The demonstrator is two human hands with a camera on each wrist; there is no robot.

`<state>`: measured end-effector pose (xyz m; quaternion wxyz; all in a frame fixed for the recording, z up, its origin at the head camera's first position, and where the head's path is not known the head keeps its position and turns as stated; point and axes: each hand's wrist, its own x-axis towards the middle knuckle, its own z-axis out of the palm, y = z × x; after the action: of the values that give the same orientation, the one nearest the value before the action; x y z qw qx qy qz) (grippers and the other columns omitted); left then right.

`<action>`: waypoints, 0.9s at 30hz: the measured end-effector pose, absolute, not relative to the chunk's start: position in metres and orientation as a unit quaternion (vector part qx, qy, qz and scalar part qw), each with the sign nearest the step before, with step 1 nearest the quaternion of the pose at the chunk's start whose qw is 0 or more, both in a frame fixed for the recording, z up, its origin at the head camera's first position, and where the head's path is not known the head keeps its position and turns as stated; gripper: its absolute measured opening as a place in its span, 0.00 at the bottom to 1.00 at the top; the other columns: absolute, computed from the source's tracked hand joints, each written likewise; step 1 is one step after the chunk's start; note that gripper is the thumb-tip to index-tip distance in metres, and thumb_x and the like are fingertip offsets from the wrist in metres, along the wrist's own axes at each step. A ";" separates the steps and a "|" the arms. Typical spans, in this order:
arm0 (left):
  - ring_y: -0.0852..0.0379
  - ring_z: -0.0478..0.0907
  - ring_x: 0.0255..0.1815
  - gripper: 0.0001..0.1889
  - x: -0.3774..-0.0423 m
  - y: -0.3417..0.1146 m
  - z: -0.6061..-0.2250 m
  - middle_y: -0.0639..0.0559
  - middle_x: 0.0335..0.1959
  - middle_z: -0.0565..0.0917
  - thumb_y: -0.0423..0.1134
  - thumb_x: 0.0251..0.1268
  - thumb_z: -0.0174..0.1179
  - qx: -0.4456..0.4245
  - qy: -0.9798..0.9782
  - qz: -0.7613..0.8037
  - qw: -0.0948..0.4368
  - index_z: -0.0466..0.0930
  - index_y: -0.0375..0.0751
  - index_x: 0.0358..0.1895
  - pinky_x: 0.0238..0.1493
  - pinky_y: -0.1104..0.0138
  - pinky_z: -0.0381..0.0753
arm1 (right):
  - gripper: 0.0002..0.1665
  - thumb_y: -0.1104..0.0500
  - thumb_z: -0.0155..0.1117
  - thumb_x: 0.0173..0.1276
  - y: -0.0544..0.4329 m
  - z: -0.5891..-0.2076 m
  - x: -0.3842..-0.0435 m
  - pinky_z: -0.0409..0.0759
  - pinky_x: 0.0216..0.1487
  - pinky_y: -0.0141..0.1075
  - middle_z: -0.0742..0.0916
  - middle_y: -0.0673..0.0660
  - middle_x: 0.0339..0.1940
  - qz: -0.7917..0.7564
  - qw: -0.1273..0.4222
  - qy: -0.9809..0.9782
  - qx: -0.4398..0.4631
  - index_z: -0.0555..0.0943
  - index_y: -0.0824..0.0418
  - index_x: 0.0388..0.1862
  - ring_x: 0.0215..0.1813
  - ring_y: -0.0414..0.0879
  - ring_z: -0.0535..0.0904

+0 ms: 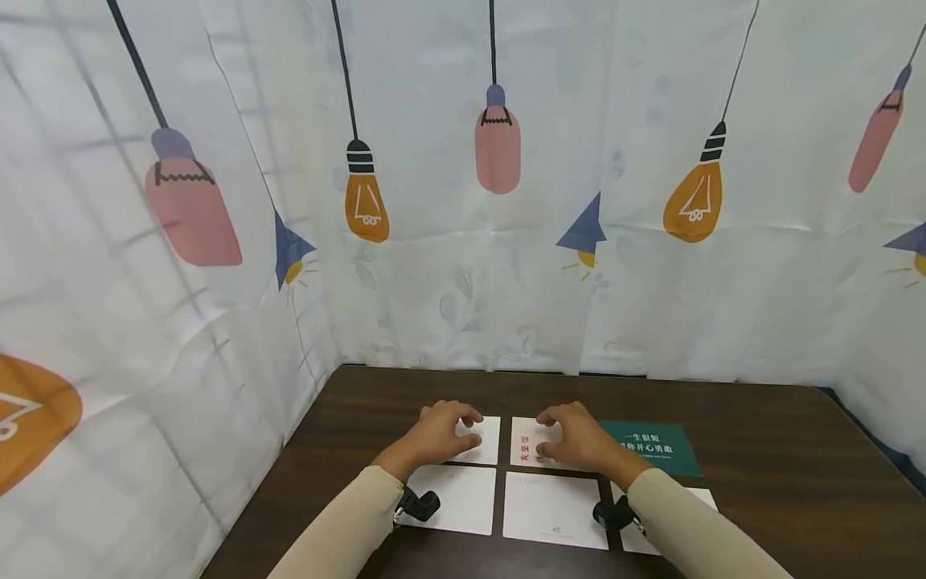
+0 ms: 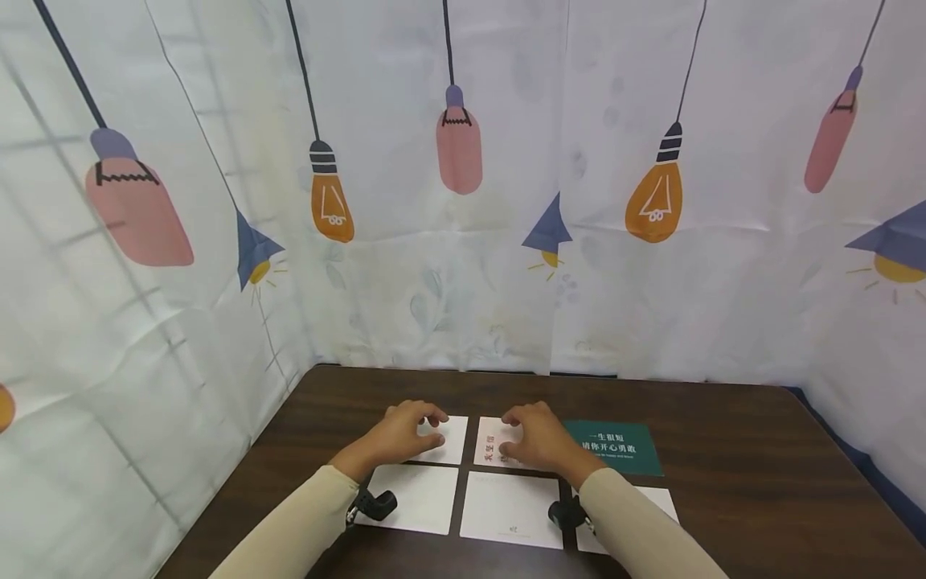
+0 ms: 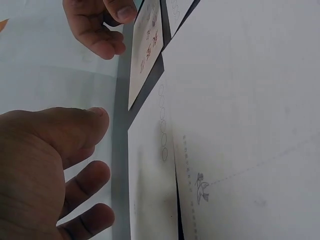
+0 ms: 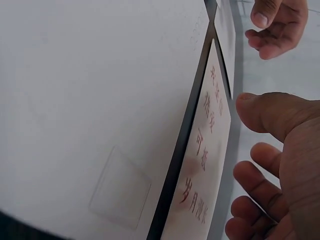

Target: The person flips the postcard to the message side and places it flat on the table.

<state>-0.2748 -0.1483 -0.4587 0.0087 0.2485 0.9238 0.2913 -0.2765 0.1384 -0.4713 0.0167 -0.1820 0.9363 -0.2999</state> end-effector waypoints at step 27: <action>0.45 0.69 0.63 0.21 -0.279 -0.122 -0.463 0.53 0.56 0.82 0.48 0.64 0.71 0.248 0.937 0.246 0.016 0.84 0.46 0.58 0.59 0.47 0.62 | 0.33 0.49 0.82 0.56 0.181 -0.473 -0.271 0.72 0.63 0.58 0.84 0.55 0.59 -0.275 0.014 0.947 -0.164 0.83 0.58 0.59 0.67 0.58 0.70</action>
<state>-0.2787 -0.1221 -0.4627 0.0161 0.2485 0.9366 0.2465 -0.2707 0.1813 -0.4732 0.0145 -0.1637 0.9472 -0.2754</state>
